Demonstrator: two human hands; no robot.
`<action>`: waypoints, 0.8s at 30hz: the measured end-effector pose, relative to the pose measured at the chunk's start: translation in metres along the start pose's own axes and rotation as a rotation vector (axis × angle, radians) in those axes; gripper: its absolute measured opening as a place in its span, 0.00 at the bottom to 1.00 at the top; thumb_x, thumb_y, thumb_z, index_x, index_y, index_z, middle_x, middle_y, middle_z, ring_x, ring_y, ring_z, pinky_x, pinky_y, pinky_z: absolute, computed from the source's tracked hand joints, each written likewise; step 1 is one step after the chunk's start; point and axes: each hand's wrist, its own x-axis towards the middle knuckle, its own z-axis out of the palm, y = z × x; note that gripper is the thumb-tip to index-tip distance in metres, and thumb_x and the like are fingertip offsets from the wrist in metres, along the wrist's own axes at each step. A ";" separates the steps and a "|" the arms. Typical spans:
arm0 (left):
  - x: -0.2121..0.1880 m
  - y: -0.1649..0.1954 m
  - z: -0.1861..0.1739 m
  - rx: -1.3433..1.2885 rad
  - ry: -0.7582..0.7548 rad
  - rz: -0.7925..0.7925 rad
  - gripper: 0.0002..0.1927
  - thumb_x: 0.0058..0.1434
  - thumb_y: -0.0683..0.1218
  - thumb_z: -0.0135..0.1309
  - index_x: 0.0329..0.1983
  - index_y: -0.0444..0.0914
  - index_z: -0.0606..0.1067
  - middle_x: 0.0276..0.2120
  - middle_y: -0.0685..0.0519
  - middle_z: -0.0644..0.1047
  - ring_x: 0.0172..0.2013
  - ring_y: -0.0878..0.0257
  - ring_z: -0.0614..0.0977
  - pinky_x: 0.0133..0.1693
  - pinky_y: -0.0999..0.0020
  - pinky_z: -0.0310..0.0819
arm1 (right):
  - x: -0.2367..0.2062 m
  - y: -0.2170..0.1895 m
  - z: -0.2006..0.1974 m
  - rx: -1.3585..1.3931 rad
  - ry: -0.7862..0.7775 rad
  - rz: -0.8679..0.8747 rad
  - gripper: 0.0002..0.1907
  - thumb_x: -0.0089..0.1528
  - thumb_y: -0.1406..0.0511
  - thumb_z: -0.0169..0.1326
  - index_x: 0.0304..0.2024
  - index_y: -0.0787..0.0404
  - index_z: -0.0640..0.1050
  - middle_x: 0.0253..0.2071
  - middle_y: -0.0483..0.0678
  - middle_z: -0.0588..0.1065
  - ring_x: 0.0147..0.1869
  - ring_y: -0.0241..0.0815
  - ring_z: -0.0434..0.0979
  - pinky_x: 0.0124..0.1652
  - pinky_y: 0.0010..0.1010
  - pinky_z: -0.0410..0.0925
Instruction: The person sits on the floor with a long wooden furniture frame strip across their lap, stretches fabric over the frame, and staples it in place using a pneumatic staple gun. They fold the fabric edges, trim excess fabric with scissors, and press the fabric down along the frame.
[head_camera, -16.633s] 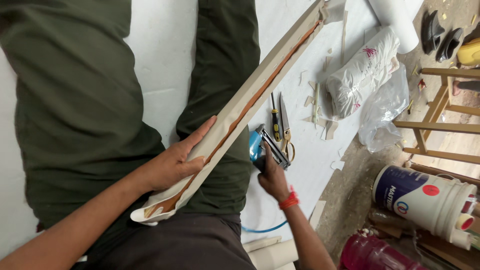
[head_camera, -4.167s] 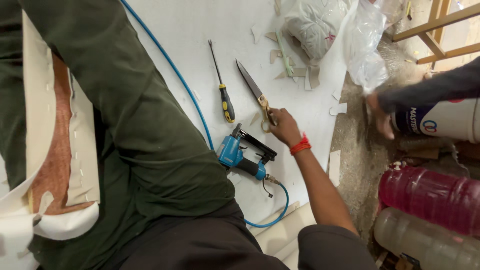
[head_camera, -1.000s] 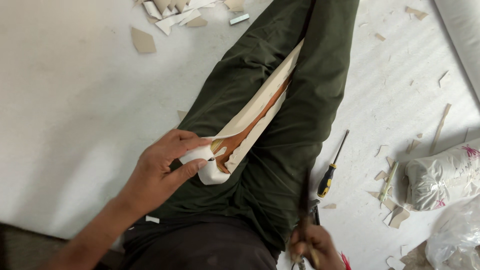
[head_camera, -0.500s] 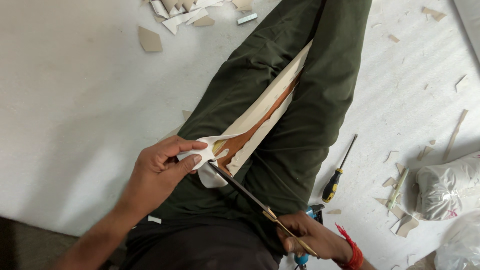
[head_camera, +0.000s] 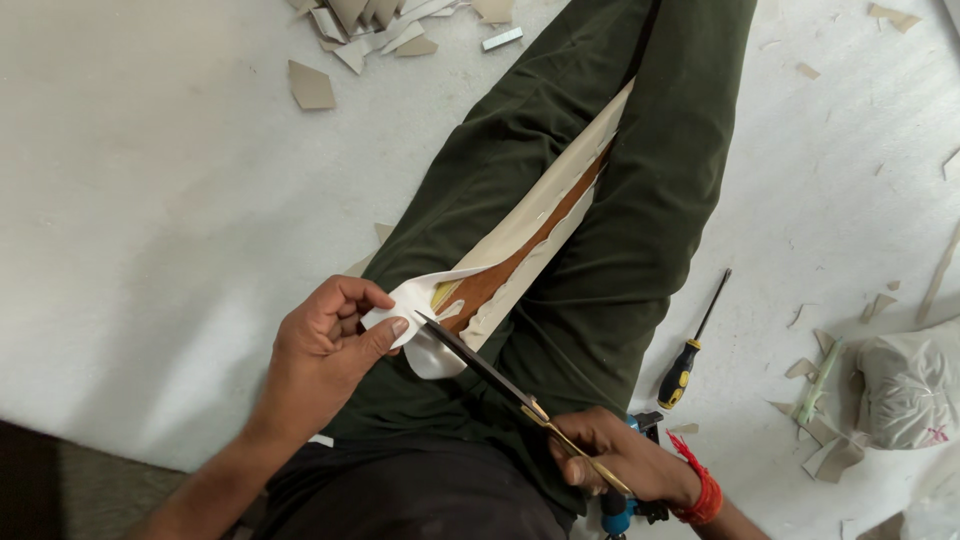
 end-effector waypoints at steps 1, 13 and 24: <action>0.000 -0.001 0.000 -0.031 0.001 0.026 0.11 0.61 0.38 0.60 0.44 0.33 0.72 0.34 0.52 0.79 0.34 0.73 0.81 0.37 0.76 0.82 | 0.001 -0.001 0.000 -0.031 0.015 -0.011 0.30 0.57 0.44 0.65 0.30 0.62 0.72 0.20 0.37 0.66 0.22 0.27 0.63 0.22 0.22 0.56; 0.005 0.001 -0.004 -0.118 -0.015 -0.077 0.13 0.59 0.37 0.60 0.40 0.34 0.67 0.32 0.48 0.80 0.31 0.67 0.83 0.34 0.73 0.81 | 0.030 -0.003 0.005 -0.238 0.114 -0.101 0.27 0.59 0.51 0.66 0.24 0.58 0.66 0.17 0.37 0.62 0.21 0.28 0.57 0.21 0.26 0.53; 0.009 -0.003 -0.008 -0.126 -0.049 -0.105 0.13 0.59 0.37 0.60 0.39 0.34 0.67 0.32 0.48 0.79 0.30 0.68 0.83 0.34 0.74 0.81 | 0.030 -0.004 0.006 -0.307 0.126 -0.239 0.29 0.57 0.43 0.63 0.24 0.59 0.68 0.18 0.36 0.63 0.21 0.27 0.59 0.22 0.24 0.53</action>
